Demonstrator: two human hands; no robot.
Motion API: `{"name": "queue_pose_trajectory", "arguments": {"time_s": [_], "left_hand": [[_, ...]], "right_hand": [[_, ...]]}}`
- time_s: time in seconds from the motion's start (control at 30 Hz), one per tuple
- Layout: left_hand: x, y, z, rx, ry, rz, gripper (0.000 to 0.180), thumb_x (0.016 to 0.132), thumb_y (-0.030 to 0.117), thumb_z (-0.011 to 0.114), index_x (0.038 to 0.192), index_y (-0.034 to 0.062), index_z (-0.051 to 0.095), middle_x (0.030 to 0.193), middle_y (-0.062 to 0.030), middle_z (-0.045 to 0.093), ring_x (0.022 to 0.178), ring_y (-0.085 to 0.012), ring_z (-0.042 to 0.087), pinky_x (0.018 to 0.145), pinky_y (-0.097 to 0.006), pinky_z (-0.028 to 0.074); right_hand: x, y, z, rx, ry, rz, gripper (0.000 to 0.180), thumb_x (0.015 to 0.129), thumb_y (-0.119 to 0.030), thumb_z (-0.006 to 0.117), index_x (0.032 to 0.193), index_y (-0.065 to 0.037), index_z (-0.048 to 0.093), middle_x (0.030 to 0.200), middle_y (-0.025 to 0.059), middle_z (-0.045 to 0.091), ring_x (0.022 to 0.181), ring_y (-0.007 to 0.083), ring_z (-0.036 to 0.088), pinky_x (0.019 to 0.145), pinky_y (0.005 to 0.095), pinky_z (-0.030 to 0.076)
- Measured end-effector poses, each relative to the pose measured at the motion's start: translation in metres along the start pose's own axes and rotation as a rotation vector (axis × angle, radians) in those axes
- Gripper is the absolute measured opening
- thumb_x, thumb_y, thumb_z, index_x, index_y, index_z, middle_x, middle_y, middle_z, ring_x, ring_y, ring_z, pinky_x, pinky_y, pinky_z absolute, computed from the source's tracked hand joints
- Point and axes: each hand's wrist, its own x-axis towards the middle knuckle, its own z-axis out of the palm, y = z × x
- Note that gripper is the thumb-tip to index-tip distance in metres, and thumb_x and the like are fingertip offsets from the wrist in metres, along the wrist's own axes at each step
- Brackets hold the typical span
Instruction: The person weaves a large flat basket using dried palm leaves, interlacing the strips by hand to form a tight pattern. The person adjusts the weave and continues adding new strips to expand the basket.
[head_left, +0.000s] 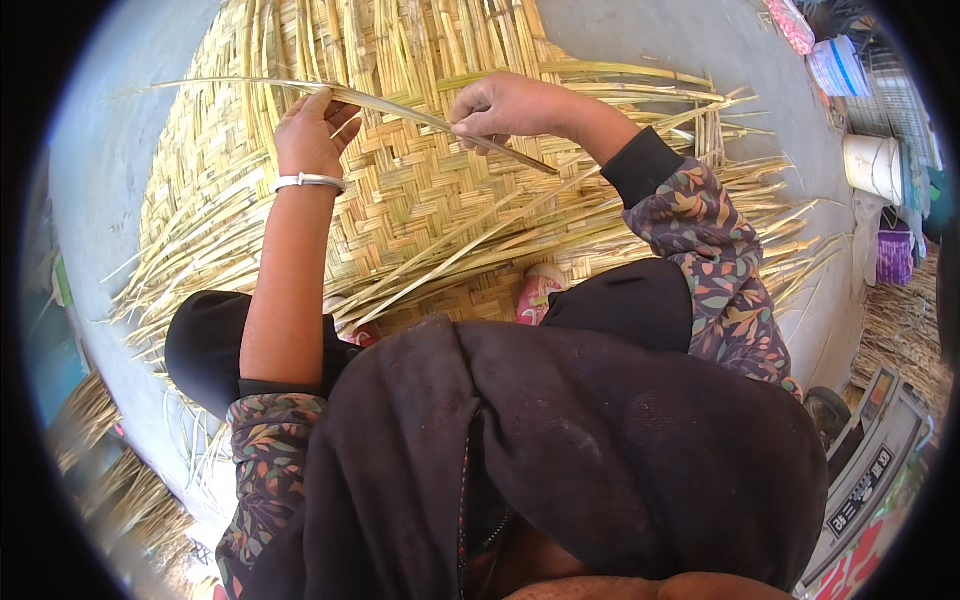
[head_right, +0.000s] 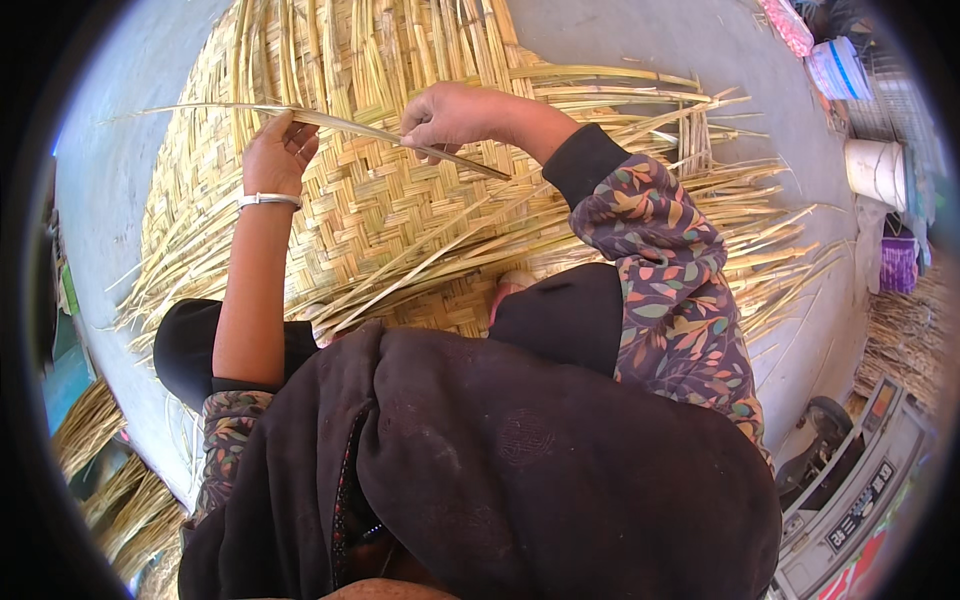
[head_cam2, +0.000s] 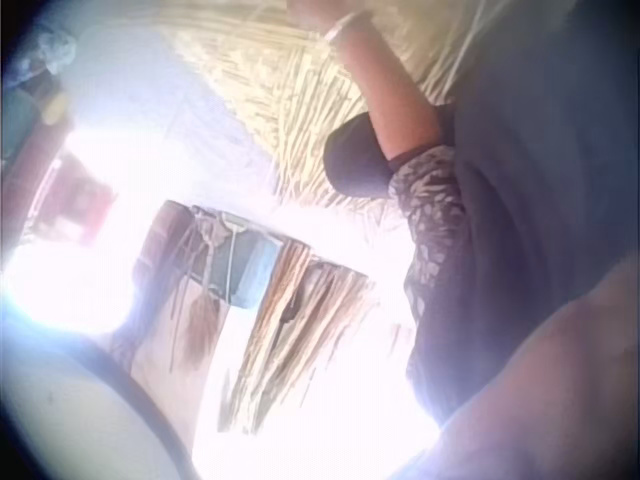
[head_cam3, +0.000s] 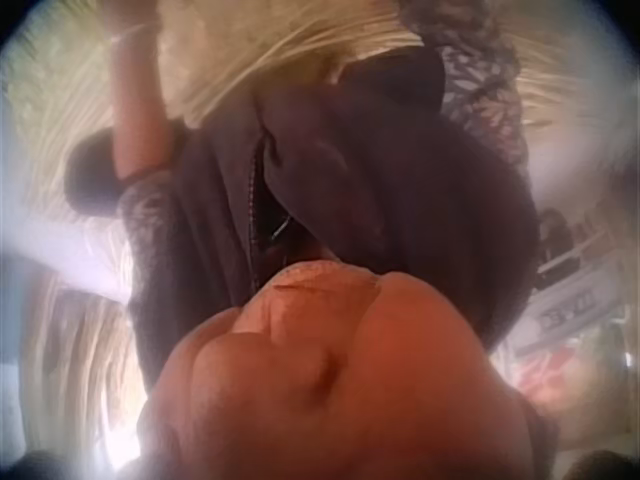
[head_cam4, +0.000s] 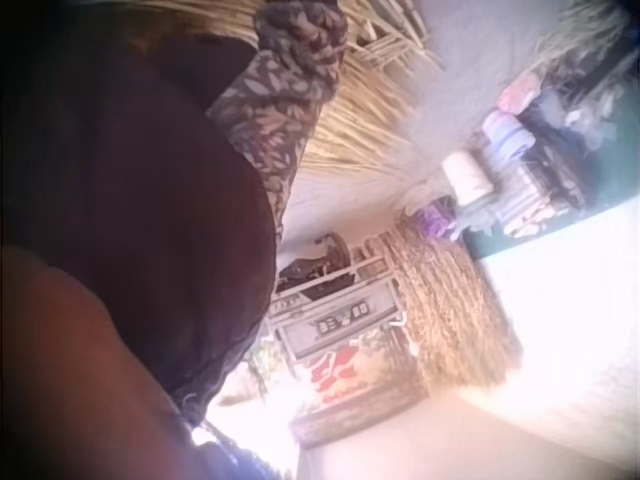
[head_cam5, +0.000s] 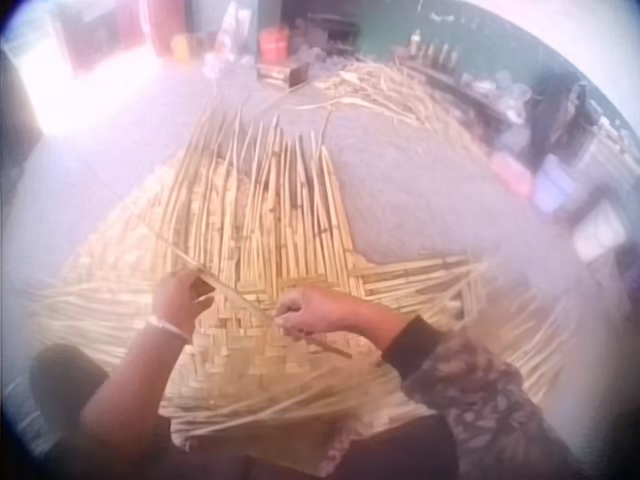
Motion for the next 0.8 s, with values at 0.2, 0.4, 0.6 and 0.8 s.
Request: {"name": "queue_pose_trajectory", "arguments": {"time_s": [0.2, 0.4, 0.6, 0.8], "left_hand": [[0.012, 0.001, -0.006, -0.020, 0.026, -0.056, 0.014, 0.090, 0.012, 0.053, 0.095, 0.0003, 0.058, 0.082, -0.0087, 0.061, 0.073, -0.0187, 0.061, 0.058, -0.028, 0.053], [0.026, -0.002, -0.015, -0.059, 0.003, -0.076, 0.015, 0.090, 0.012, 0.051, 0.094, -0.0012, 0.057, 0.082, -0.0089, 0.059, 0.072, -0.0187, 0.059, 0.057, -0.029, 0.052], [0.032, 0.000, -0.018, -0.123, -0.037, -0.088, 0.016, 0.091, 0.011, 0.050, 0.097, -0.0021, 0.058, 0.083, -0.0091, 0.058, 0.072, -0.0183, 0.057, 0.058, -0.027, 0.053], [0.042, 0.003, -0.021, -0.188, -0.099, -0.081, 0.019, 0.092, 0.011, 0.049, 0.101, -0.0027, 0.058, 0.082, -0.0086, 0.058, 0.072, -0.0171, 0.057, 0.060, -0.026, 0.053]], "right_hand": [[-0.001, -0.008, -0.001, -0.613, -0.024, -0.150, 0.017, 0.084, -0.016, 0.059, 0.090, 0.000, 0.063, 0.075, 0.0074, 0.065, 0.069, 0.0151, 0.063, 0.063, 0.0313, 0.051], [-0.016, -0.020, -0.004, -0.147, -0.146, -0.013, 0.023, 0.088, -0.016, 0.056, 0.103, 0.001, 0.059, 0.079, 0.0079, 0.065, 0.066, 0.0159, 0.065, 0.061, 0.0279, 0.053], [-0.025, -0.023, -0.008, 0.108, -0.207, 0.036, 0.027, 0.090, -0.027, 0.056, 0.100, -0.002, 0.060, 0.082, 0.0073, 0.066, 0.068, 0.0154, 0.065, 0.062, 0.0274, 0.052], [-0.031, -0.011, -0.017, 0.256, -0.282, 0.018, 0.029, 0.091, -0.026, 0.054, 0.106, -0.003, 0.061, 0.082, 0.0076, 0.067, 0.068, 0.0140, 0.066, 0.061, 0.0248, 0.050]]}}
